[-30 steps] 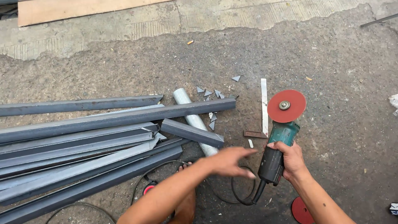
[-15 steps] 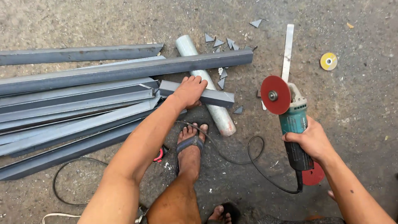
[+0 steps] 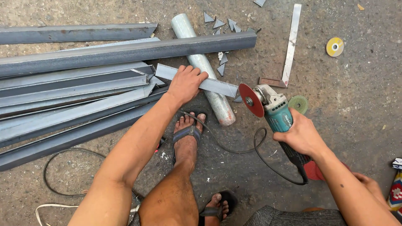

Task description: Measuring, marking, and cutting metal angle bars using an angle grinder and a square.

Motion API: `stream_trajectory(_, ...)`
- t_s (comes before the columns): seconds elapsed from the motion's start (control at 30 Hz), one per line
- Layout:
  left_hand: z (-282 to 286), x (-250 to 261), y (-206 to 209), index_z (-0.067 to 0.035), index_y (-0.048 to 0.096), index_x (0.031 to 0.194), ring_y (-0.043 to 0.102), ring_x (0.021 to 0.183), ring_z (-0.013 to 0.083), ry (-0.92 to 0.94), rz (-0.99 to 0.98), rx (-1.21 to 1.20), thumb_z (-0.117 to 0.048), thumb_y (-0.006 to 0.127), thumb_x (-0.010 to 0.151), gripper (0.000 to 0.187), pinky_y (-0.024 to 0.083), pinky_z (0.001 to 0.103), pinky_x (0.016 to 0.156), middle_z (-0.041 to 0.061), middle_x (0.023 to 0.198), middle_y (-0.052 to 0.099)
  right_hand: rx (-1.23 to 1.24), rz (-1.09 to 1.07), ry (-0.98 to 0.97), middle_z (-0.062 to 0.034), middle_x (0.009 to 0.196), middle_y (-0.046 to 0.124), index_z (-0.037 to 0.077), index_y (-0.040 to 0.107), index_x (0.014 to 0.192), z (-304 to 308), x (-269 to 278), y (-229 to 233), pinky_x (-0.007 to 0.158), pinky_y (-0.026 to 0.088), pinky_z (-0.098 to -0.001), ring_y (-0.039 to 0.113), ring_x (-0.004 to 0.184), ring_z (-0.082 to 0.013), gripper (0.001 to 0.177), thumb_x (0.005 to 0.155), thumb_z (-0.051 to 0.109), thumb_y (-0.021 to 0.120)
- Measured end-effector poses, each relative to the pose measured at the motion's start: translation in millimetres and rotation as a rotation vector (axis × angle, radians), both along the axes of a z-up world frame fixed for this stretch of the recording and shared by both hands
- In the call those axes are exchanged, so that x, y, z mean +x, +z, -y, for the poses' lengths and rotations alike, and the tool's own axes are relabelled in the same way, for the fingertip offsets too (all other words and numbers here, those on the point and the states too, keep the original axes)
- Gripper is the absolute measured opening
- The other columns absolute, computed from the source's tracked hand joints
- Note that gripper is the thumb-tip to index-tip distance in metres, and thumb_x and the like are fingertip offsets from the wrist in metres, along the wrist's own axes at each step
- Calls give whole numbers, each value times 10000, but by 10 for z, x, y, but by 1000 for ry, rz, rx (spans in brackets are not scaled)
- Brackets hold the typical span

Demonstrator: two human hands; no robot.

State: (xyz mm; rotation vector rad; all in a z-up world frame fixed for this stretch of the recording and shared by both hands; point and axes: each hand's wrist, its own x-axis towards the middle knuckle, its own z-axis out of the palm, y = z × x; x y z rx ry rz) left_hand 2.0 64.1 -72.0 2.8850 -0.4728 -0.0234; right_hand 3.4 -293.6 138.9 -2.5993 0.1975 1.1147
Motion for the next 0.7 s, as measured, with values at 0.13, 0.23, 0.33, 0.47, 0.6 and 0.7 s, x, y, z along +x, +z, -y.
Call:
stream_trajectory(0.13, -10, 15, 80, -228, 569, 1141, 575, 977, 248, 0, -56, 21, -335, 874, 698, 548, 405, 419, 891, 27, 977, 598, 28, -21, -22, -270, 1058, 704, 56, 657, 1204, -72, 17, 44, 916, 501, -534, 660, 1125, -463, 740, 543, 280, 905)
stream_trajectory(0.23, -18, 53, 153, -208, 557, 1153, 568, 993, 250, -10, -99, 22, -413, 874, 706, 585, 402, 429, 898, 36, 995, 594, 26, -25, -22, -276, 1076, 704, 49, 650, 1237, -48, 28, 19, 941, 498, -541, 658, 1132, -473, 760, 550, 247, 907)
stream_trajectory(0.33, -11, 86, 204, -215, 578, 1175, 587, 990, 251, -8, -163, 9, -473, 844, 752, 562, 397, 421, 903, 34, 987, 615, 10, -28, 10, -269, 1082, 701, 65, 636, 1268, 23, 12, -96, 926, 497, -548, 649, 1144, -469, 812, 536, 293, 906)
stream_trajectory(0.47, 42, 40, 225, -215, 606, 1147, 598, 945, 253, 25, -130, -15, -450, 872, 731, 547, 392, 411, 873, 40, 942, 613, 0, -37, 10, -289, 1113, 692, 66, 629, 1294, 18, 19, -114, 934, 495, -558, 626, 1175, -483, 834, 539, 296, 898)
stream_trajectory(0.6, 63, -14, 168, -217, 616, 1159, 597, 941, 255, 44, -56, -24, -420, 895, 709, 567, 395, 410, 861, 42, 930, 610, -10, -40, 20, -283, 1127, 694, 84, 632, 1309, -4, 36, -136, 948, 493, -553, 622, 1184, -479, 850, 541, 325, 908)
stream_trajectory(0.7, 73, -2, 101, -222, 616, 1145, 591, 933, 253, 51, -36, -19, -415, 906, 685, 578, 394, 411, 854, 40, 925, 609, -9, -31, 23, -284, 1130, 693, 82, 634, 1310, -7, 57, -151, 952, 485, -561, 618, 1188, -480, 847, 543, 313, 911)
